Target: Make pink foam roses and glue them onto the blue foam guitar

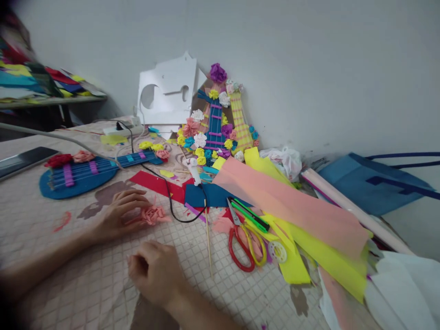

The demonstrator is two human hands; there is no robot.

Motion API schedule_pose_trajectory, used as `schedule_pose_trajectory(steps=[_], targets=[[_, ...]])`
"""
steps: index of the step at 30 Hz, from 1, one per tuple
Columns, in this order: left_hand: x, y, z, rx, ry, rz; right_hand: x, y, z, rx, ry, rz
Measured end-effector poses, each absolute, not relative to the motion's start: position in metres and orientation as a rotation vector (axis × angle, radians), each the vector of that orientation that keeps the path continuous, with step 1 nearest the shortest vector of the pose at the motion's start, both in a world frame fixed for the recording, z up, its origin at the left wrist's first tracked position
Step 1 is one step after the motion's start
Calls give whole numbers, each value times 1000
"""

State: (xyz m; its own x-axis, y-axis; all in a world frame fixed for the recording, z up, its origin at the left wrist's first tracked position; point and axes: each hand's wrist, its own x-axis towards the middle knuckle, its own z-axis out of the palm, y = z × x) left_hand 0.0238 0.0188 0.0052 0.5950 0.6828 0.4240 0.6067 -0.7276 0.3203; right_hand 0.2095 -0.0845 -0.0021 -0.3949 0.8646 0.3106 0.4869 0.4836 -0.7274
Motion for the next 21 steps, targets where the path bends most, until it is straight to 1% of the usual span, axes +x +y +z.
schedule_pose_trajectory(steps=[4, 7, 13, 17, 21], targets=[[26, 18, 8, 2658, 1109, 732, 210, -86, -2, -1119, -2053, 719], [26, 18, 6, 2651, 1099, 763, 210, -86, -2, -1117, -2025, 722], [25, 18, 5, 2650, 1075, 761, 207, -82, -7, -1296, -1760, 620], [26, 17, 7, 2633, 1050, 724, 207, -80, -10, -1321, -1848, 537], [26, 18, 6, 2609, 1038, 757, 206, -77, -11, -1323, -1904, 530]])
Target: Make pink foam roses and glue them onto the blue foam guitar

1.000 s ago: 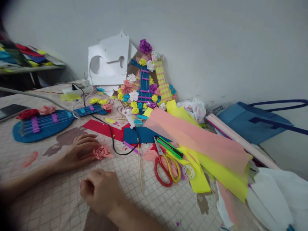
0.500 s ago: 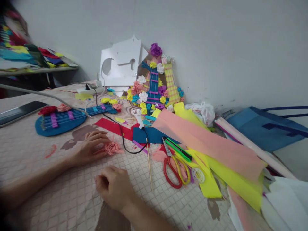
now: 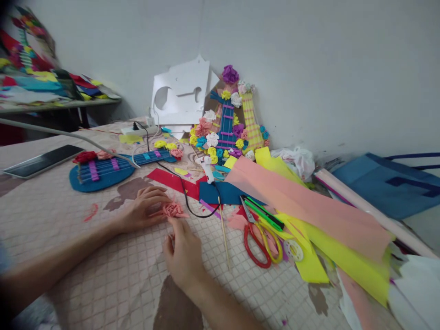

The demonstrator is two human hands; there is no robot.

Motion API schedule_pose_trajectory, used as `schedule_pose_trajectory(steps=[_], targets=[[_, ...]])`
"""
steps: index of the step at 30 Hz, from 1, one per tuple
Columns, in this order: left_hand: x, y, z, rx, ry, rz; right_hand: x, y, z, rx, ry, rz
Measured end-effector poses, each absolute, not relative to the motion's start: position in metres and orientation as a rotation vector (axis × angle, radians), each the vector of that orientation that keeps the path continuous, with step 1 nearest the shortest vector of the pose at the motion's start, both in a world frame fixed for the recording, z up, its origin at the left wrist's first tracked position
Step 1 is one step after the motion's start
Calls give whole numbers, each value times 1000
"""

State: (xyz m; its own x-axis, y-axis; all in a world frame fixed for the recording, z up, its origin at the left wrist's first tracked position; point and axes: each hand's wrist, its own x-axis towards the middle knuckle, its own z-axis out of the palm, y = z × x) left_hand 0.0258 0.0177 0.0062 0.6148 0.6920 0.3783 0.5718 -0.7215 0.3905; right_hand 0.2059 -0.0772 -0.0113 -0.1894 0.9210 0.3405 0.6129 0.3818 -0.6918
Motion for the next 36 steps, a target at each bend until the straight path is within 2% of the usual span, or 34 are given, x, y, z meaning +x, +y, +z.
schedule_pose_trajectory(steps=[14, 27, 36], targets=[[24, 20, -2, 2609, 961, 876, 202, -75, -16, -1386, -1925, 445], [23, 15, -3, 2596, 981, 920, 210, -77, -13, -1231, -1642, 750], [23, 14, -4, 2580, 1026, 957, 209, -76, -13, -1238, -1609, 811]])
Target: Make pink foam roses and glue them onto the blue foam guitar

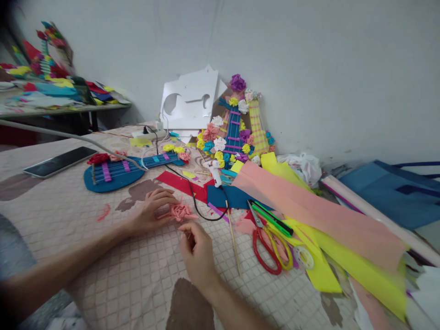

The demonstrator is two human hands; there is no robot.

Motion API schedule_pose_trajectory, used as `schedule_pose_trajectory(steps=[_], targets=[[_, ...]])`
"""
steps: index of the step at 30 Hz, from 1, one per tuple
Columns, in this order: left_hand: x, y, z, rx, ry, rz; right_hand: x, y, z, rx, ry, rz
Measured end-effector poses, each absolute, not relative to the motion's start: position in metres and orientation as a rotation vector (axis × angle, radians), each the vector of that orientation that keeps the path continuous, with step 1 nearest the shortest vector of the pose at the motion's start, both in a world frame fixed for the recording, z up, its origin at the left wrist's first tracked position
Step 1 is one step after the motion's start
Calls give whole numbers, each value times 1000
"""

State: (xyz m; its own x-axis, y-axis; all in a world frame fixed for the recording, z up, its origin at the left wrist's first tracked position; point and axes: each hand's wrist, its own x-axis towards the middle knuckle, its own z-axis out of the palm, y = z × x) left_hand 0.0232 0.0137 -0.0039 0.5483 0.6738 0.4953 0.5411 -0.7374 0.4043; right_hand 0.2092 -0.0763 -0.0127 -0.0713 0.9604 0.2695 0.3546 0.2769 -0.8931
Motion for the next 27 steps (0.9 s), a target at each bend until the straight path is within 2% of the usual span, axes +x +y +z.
schedule_pose_trajectory(steps=[21, 27], targets=[[25, 14, -10, 2537, 1060, 992, 210, -78, -11, -1256, -1628, 825], [25, 12, -7, 2567, 1040, 905, 210, -79, -9, -1254, -1648, 809]])
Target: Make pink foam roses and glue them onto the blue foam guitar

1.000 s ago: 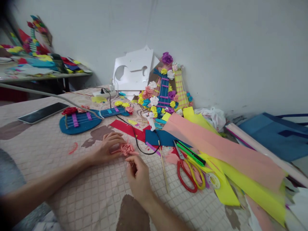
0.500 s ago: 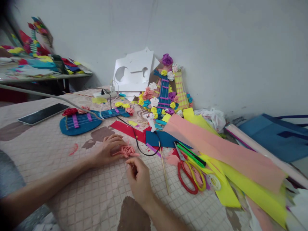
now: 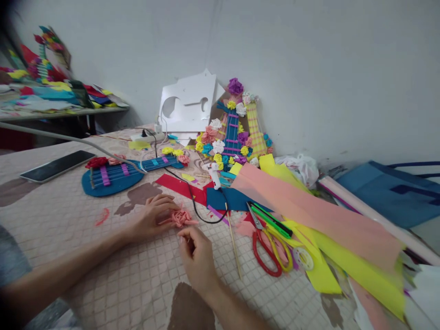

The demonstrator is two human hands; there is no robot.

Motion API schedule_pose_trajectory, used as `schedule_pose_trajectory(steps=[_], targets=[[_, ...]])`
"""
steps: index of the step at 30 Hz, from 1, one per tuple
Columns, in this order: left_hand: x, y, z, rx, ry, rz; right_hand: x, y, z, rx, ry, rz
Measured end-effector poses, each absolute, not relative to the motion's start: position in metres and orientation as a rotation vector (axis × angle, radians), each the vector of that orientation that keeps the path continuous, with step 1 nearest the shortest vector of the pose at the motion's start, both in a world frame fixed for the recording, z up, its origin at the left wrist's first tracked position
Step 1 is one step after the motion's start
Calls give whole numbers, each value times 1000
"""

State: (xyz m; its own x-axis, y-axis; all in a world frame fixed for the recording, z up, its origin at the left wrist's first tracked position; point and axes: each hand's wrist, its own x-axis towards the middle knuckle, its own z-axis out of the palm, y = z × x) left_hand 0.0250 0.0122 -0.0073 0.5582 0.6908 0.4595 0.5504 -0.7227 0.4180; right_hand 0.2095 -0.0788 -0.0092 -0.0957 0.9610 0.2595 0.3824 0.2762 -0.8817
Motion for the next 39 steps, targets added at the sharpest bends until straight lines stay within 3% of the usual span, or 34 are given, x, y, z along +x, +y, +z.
schedule_pose_trajectory(steps=[39], targets=[[29, 10, -13, 2505, 1216, 1002, 210, -79, -13, -1281, -1663, 835]])
